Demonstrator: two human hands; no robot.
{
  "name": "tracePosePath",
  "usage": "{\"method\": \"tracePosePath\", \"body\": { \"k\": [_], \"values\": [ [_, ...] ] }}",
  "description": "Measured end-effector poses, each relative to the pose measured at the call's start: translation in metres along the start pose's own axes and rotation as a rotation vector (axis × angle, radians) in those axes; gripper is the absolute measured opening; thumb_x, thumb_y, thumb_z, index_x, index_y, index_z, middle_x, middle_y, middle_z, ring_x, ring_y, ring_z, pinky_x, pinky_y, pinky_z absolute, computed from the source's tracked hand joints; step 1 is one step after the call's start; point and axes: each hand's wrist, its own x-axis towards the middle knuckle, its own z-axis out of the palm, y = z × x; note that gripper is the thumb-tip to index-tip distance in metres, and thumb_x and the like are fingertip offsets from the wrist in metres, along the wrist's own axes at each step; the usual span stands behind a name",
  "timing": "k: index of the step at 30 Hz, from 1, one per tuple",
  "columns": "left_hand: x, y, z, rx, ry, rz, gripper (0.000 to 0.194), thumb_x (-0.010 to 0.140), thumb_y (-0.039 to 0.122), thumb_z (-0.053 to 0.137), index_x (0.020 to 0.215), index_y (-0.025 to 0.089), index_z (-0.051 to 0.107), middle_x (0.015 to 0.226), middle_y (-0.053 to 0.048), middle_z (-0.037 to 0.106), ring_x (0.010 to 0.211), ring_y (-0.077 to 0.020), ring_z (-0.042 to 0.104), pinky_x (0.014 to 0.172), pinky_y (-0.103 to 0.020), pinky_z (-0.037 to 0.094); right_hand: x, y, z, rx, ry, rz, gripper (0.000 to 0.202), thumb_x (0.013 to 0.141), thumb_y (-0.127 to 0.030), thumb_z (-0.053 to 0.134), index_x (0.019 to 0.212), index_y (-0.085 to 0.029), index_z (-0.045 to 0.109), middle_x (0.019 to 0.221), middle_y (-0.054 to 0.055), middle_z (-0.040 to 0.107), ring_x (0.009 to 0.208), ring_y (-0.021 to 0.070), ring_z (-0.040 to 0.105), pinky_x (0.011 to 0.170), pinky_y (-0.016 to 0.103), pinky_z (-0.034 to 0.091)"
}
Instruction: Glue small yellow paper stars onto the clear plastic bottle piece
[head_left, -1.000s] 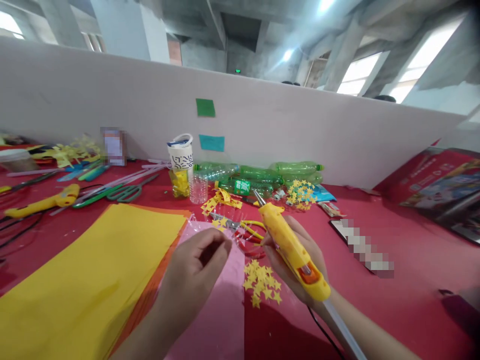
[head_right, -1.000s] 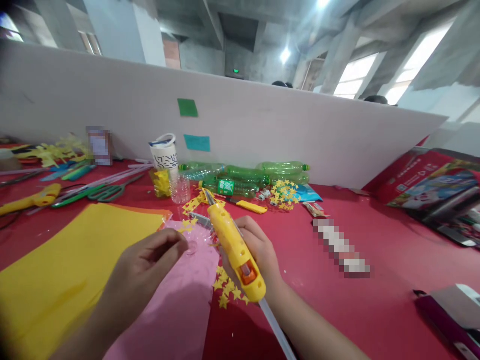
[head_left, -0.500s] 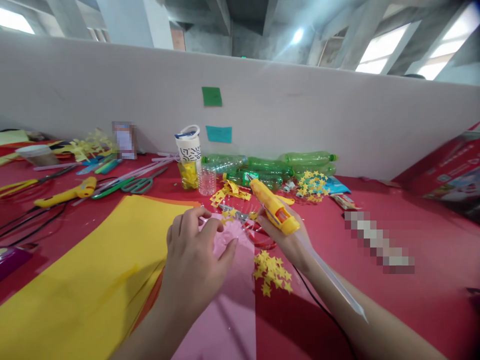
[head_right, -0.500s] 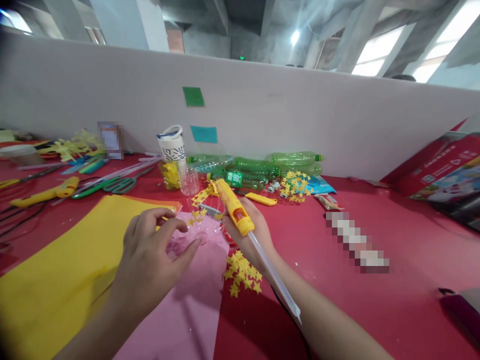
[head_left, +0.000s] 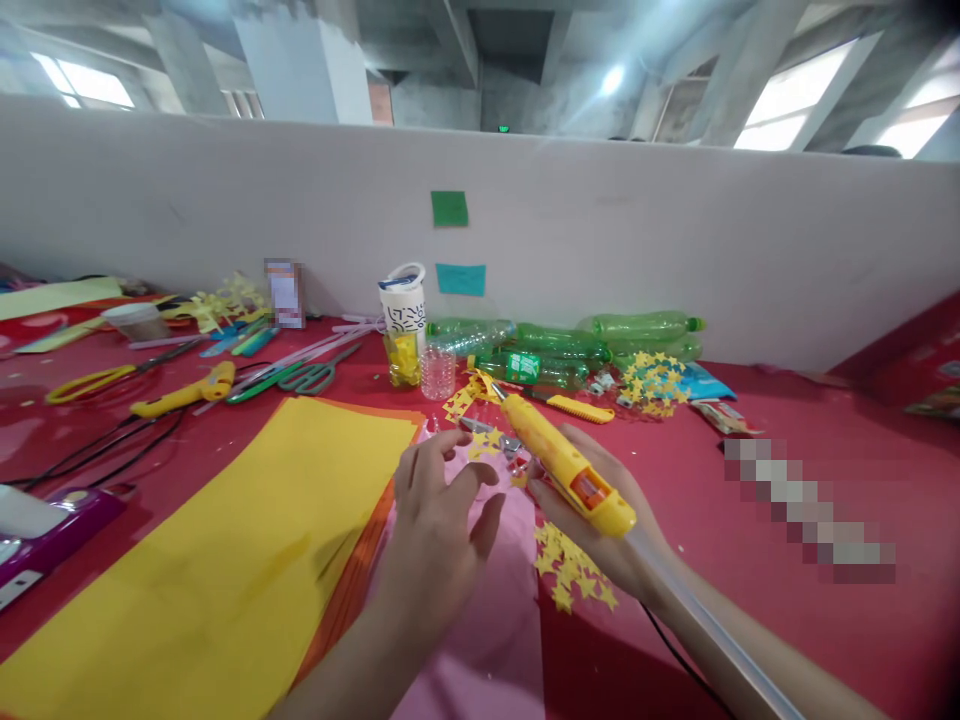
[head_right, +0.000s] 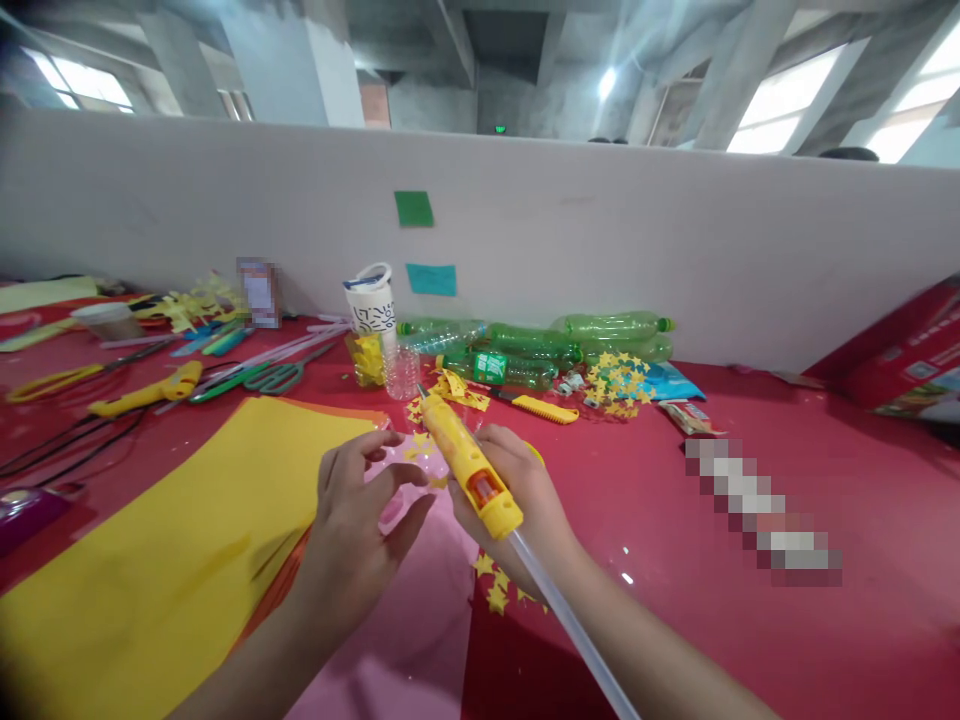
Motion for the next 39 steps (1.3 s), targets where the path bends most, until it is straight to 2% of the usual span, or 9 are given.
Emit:
{"method": "tracePosePath", "body": {
  "k": [5,10,14,21,30,39],
  "values": [
    [0.000,0.000,0.004,-0.127,-0.009,-0.045,0.005,0.081,0.017,0.060,0.084,0.022,0.061,0.112,-0.007,0.048,0.108,-0.0246,0.045,0.092,-0.044,0.041,-0.002,0.007,0.009,0.000,-0.028,-0.044,0.007,0.077,-0.015,0.054,0.080,-0.021,0.056,0.083,0.003,0.058,0.075,0.0170,0.063,0.064,0.028,0.051],
    [0.000,-0.002,0.010,-0.298,0.004,-0.110,0.012,0.079,0.010,0.060,0.081,0.023,0.061,0.109,-0.005,0.048,0.107,-0.0220,0.049,0.091,-0.040,0.043,-0.002,0.014,0.012,-0.086,-0.018,-0.154,0.010,0.075,-0.012,0.056,0.077,-0.021,0.060,0.085,0.004,0.059,0.078,0.0183,0.062,0.069,0.031,0.051],
    [-0.001,-0.003,0.013,-0.326,0.002,-0.105,0.016,0.077,0.007,0.059,0.083,0.022,0.061,0.110,-0.006,0.049,0.108,-0.0220,0.049,0.090,-0.039,0.044,-0.003,0.021,0.013,-0.102,-0.036,-0.259,0.010,0.073,-0.013,0.060,0.077,-0.022,0.058,0.085,0.005,0.059,0.082,0.0211,0.059,0.074,0.035,0.049],
    [-0.001,0.002,0.010,-0.317,-0.013,-0.096,0.017,0.077,0.008,0.061,0.085,0.022,0.059,0.107,-0.005,0.051,0.106,-0.0220,0.049,0.089,-0.040,0.042,-0.006,0.024,0.015,-0.112,-0.015,-0.225,0.009,0.075,-0.014,0.059,0.077,-0.022,0.055,0.086,0.004,0.058,0.082,0.0209,0.058,0.072,0.034,0.047],
    [-0.002,0.003,0.008,-0.302,-0.035,-0.078,0.022,0.076,0.003,0.058,0.088,0.022,0.059,0.109,-0.006,0.052,0.106,-0.0230,0.050,0.090,-0.042,0.043,-0.005,0.020,0.015,-0.129,-0.014,-0.238,0.012,0.076,-0.017,0.061,0.071,-0.022,0.051,0.077,0.002,0.055,0.076,0.0201,0.055,0.074,0.036,0.046],
    [0.001,0.005,0.007,-0.275,-0.057,-0.080,0.022,0.075,0.002,0.058,0.084,0.022,0.060,0.106,-0.005,0.053,0.106,-0.0230,0.049,0.090,-0.043,0.044,-0.004,0.018,0.015,-0.103,-0.008,-0.217,0.016,0.078,-0.022,0.062,0.070,-0.022,0.049,0.075,0.003,0.054,0.077,0.0210,0.054,0.070,0.033,0.045]
  ]
}}
